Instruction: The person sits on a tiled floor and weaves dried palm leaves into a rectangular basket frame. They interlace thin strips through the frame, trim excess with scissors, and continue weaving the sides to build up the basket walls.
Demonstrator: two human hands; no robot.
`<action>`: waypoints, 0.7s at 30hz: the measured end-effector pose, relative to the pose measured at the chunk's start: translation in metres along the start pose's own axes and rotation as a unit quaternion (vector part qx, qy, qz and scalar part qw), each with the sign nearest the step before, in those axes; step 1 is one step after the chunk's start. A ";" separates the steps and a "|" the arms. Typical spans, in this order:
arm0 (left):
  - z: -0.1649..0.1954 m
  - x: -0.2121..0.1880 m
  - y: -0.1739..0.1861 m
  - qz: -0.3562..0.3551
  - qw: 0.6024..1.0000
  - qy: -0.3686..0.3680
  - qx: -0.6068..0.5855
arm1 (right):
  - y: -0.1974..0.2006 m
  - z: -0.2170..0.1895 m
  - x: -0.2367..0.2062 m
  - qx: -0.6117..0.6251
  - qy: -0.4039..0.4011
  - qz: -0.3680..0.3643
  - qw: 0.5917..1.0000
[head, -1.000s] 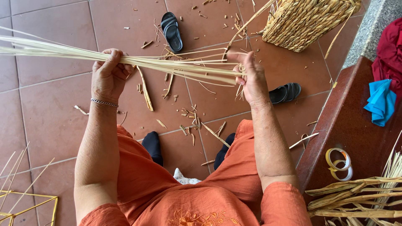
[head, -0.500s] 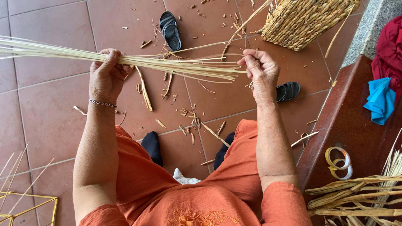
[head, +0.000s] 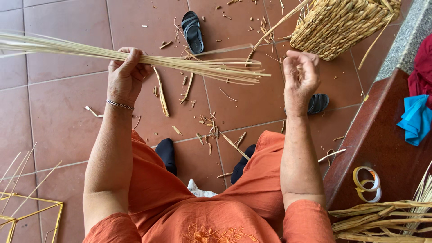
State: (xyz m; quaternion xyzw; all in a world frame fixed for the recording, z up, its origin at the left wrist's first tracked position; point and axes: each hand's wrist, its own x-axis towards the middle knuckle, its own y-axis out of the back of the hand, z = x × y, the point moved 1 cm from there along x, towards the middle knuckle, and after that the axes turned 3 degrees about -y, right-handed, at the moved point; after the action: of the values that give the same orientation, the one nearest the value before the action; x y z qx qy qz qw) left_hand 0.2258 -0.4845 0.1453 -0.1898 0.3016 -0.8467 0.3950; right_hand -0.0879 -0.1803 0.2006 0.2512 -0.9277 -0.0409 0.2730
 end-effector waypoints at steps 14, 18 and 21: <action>-0.004 -0.002 -0.008 -0.026 0.999 0.016 0.021 | -0.029 -0.003 -0.017 -0.072 0.019 -0.075 0.994; -0.003 -0.002 -0.005 -0.007 1.000 0.014 0.013 | -0.020 -0.006 -0.011 -0.100 0.027 -0.049 0.993; -0.004 -0.001 -0.006 -0.019 1.000 0.009 0.021 | -0.016 -0.018 -0.012 -0.177 0.079 0.001 0.981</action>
State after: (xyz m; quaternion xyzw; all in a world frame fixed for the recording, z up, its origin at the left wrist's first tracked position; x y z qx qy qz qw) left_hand 0.2207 -0.4785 0.1461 -0.1795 0.2841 -0.8616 0.3804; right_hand -0.0624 -0.1869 0.2065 0.2007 -0.8813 -0.1847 0.3858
